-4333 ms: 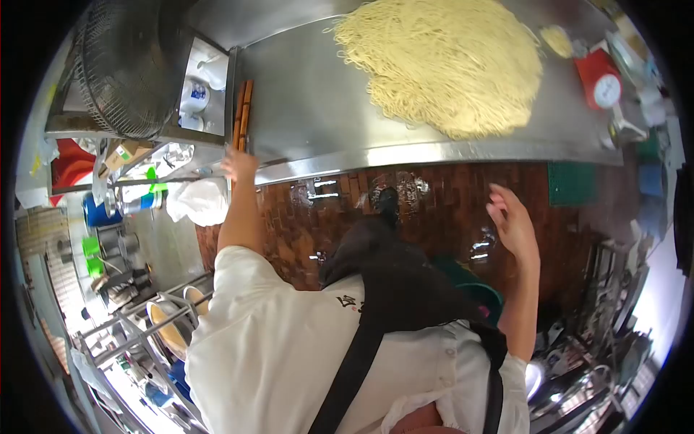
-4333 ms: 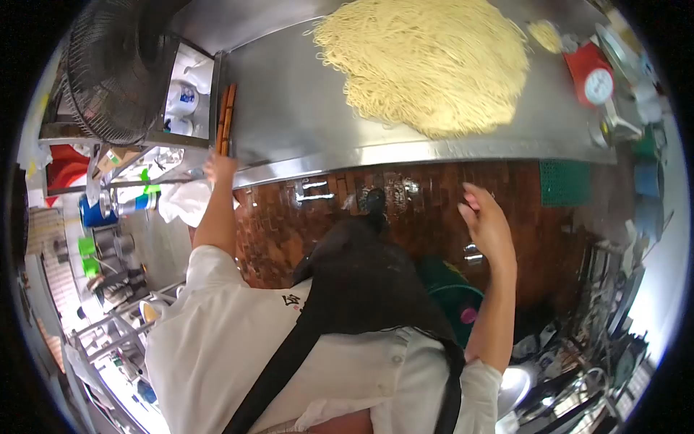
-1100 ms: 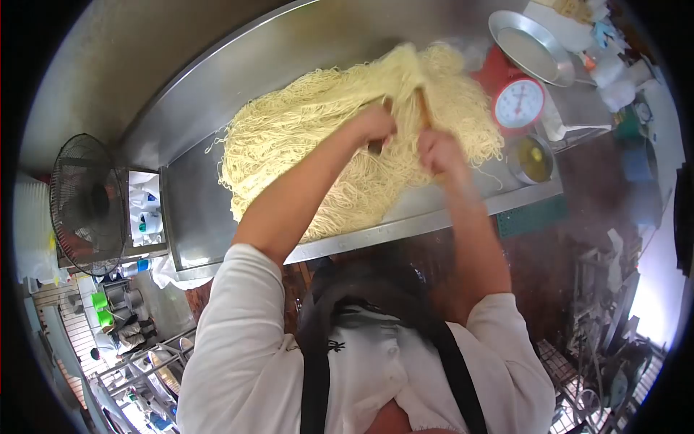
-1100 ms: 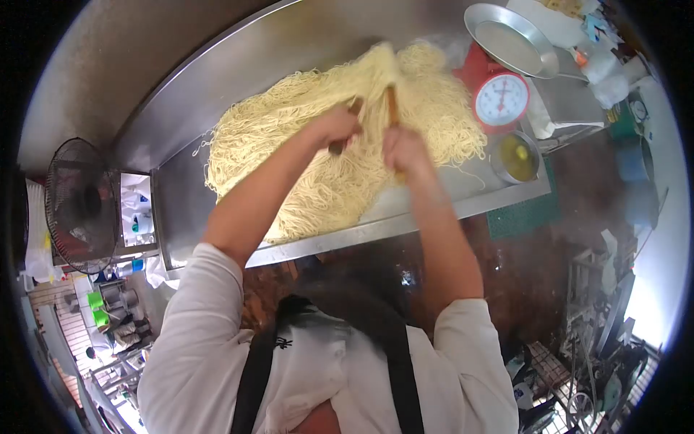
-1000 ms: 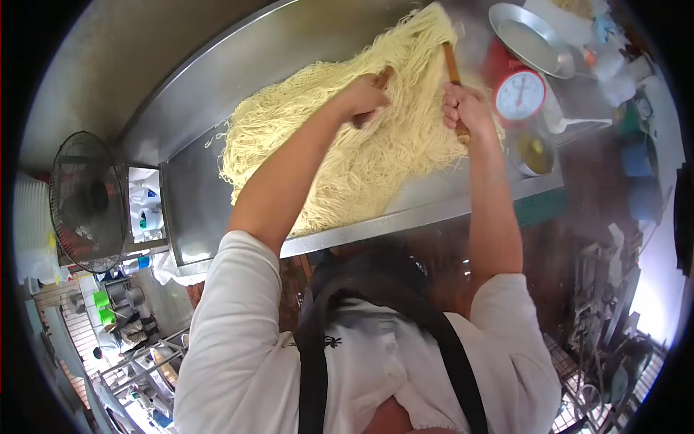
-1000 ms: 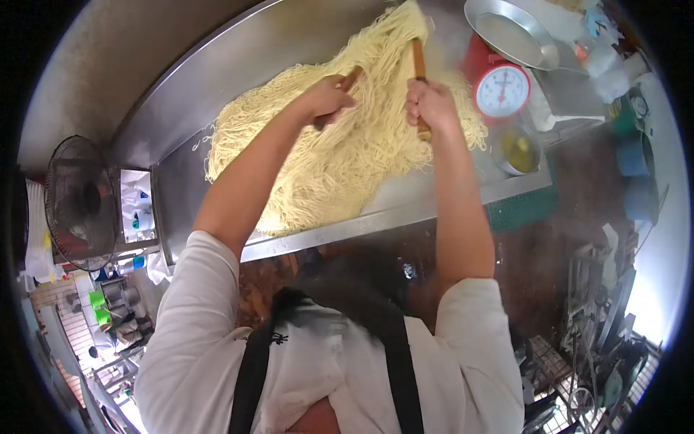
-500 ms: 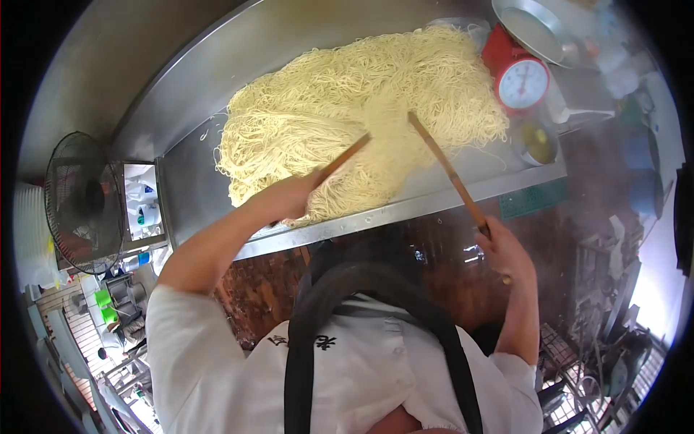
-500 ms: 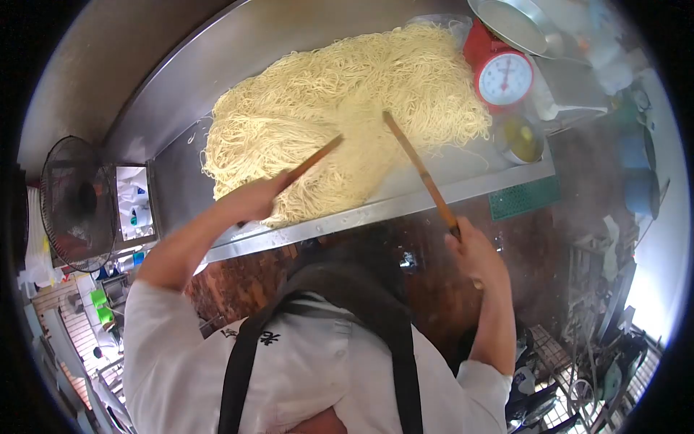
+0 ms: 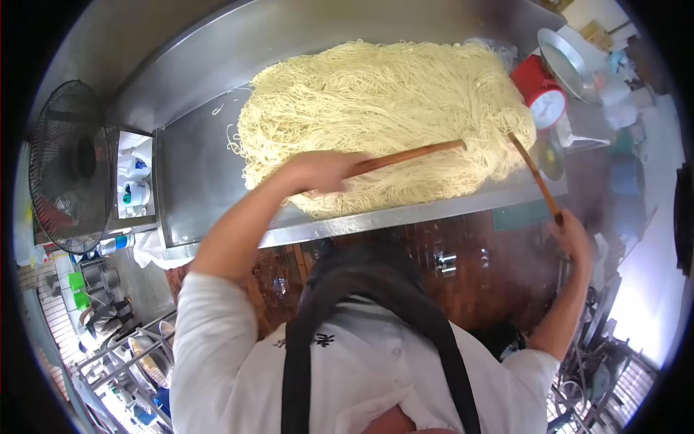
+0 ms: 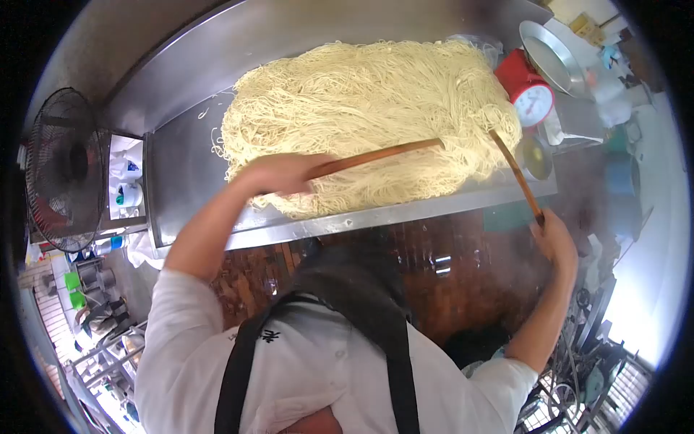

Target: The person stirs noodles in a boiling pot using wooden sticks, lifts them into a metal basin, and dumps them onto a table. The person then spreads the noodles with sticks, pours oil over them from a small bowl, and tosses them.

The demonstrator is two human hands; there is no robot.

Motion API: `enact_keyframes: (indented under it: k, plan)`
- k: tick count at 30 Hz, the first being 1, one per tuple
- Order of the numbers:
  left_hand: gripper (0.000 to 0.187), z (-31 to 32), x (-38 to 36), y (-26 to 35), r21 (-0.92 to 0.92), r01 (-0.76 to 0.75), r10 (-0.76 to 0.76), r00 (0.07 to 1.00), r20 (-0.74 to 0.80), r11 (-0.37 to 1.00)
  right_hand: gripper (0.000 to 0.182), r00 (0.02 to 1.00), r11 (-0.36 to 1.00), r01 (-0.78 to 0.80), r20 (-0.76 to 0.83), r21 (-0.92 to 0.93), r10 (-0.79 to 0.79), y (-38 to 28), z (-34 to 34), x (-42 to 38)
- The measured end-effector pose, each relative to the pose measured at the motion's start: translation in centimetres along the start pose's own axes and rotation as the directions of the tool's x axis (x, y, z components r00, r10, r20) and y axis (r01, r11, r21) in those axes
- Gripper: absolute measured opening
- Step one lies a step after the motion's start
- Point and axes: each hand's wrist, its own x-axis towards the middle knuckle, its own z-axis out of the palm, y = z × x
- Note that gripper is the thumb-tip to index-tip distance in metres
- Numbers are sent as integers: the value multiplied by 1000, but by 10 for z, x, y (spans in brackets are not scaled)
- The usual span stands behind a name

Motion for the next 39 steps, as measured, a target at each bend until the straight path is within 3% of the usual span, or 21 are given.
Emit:
enact_keyframes:
  k: [1, 3, 4, 5, 6, 10, 12, 13, 14, 15, 17, 19, 21, 23, 25, 28, 29, 31, 33, 36, 39]
  plan:
    - [78, 18, -21, -71, -7, -158, 155, 976, -155, 987, 28, 1000, 998, 6, -14, -69, -7, -5, -16, -25]
    - [77, 20, -111, -130, -145, 50, -83, 970, -228, 988, 32, 998, 992, -41, -44, -122, 35, -32, -54, -79]
    - [80, 45, -143, -180, -263, -104, -21, 901, -433, 959, 34, 994, 991, -90, -66, -103, 83, -60, -76, -102]
    - [81, 39, -183, -170, -412, 209, -362, 869, -338, 887, 38, 992, 983, -120, -52, -142, 113, -88, -96, -115]
    - [80, 49, -209, -189, -529, 232, -445, 837, -319, 816, 38, 997, 991, -59, -58, -121, 52, -113, -110, -117]
    - [76, 100, -242, -229, -576, 234, -507, 776, -374, 783, 36, 958, 944, 273, -41, -184, -285, -206, -114, -69]
    - [72, 156, -188, -287, -162, 128, -198, 808, -555, 978, 32, 938, 895, 344, 134, -283, -318, -257, -83, -6]
    - [73, 137, -156, -246, -511, 244, -451, 829, -330, 824, 30, 847, 802, 531, 176, -273, -501, -267, -41, 45]
    - [72, 168, -97, -269, -414, 22, -280, 770, -573, 910, 35, 865, 832, 499, 200, -240, -461, -298, 15, 99]
    - [72, 168, -36, -275, -577, 35, -394, 765, -510, 816, 39, 831, 818, 554, 158, -156, -533, -337, 72, 145]
    - [67, 132, 39, -261, -645, -187, -361, 699, -617, 741, 36, 870, 874, 485, 114, -26, -480, -436, 149, 193]
    - [62, 88, 61, -251, -881, -342, -390, 800, -456, 328, 28, 882, 936, 324, 313, 138, -351, -527, 104, 134]
    - [59, 111, 44, -267, -842, -514, -354, 766, -536, 165, 24, 854, 900, 400, 288, 171, -434, -508, 128, 131]
    - [60, 169, 30, -280, -844, -508, -448, 722, -527, 175, 23, 862, 883, 436, 202, 172, -465, -506, 158, 126]
    - [61, 191, 17, -270, -878, -477, -489, 757, -433, 40, 27, 857, 888, 401, 249, 224, -450, -518, 203, 79]
    - [60, 141, -33, -283, -879, -471, -546, 719, -430, 73, 29, 808, 817, 495, 189, 295, -558, -587, 186, 42]
    - [40, 129, -58, -296, -819, -566, -492, 740, -457, -90, 29, 802, 802, 497, 178, 333, -571, -604, 168, 32]
    - [40, 110, -98, -313, -723, -679, -470, 683, -559, -127, 32, 784, 774, 482, 193, 409, -590, -639, 128, 21]
    - [51, 97, -111, -333, -686, -727, -531, 590, -609, -22, 31, 700, 615, 651, -36, 445, -714, -664, 99, 12]
    - [63, 103, -132, -367, -762, -644, -502, 638, -584, 68, 29, 749, 731, 567, 132, 380, -650, -673, 78, 40]
    - [65, 175, -189, -408, -864, -347, -482, 724, -494, 365, 25, 777, 783, 618, 201, -63, -597, -581, 57, 67]
